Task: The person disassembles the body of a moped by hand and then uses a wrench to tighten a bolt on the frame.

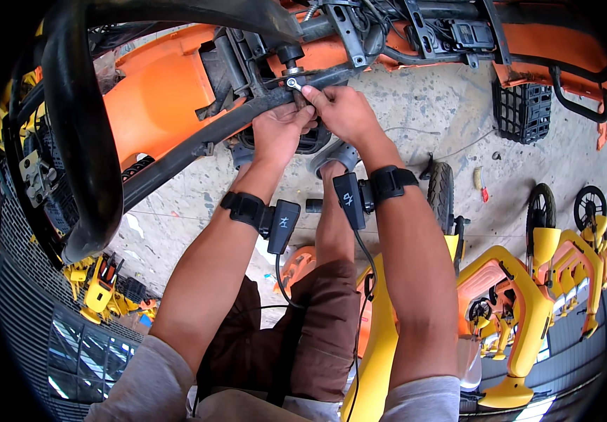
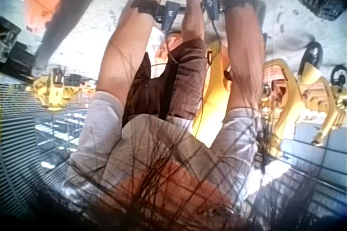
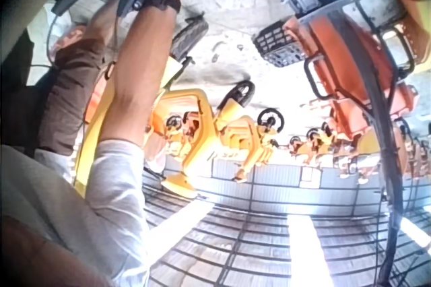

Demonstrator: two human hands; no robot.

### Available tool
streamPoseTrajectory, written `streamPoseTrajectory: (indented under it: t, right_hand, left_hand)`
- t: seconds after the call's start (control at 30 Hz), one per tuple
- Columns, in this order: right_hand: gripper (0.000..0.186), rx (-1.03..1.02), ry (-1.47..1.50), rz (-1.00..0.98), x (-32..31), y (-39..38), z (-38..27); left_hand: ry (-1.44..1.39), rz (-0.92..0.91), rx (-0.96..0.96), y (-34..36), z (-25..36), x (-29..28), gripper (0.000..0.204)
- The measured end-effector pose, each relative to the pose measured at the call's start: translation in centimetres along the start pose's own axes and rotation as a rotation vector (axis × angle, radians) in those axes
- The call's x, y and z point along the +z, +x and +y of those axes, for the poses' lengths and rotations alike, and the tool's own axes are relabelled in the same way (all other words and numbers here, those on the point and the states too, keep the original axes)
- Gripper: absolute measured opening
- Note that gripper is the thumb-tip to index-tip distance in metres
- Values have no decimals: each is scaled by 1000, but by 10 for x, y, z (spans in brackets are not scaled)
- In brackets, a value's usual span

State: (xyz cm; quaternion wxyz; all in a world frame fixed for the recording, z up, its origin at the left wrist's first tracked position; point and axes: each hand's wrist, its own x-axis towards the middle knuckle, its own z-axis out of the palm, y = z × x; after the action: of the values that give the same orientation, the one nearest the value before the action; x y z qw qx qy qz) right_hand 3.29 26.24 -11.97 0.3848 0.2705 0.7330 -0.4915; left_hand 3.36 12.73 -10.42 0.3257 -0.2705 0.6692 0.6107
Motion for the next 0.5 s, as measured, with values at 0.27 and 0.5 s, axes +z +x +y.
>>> streamPoseTrajectory:
  t: [0.27, 0.5]
  right_hand:
    - [58, 11, 113, -91, -2, 3, 6]
    - [59, -3, 142, -24, 13, 0, 10]
  left_hand:
    - [80, -51, -63, 3, 4, -5, 22]
    - [0, -63, -17, 6, -7, -10, 22]
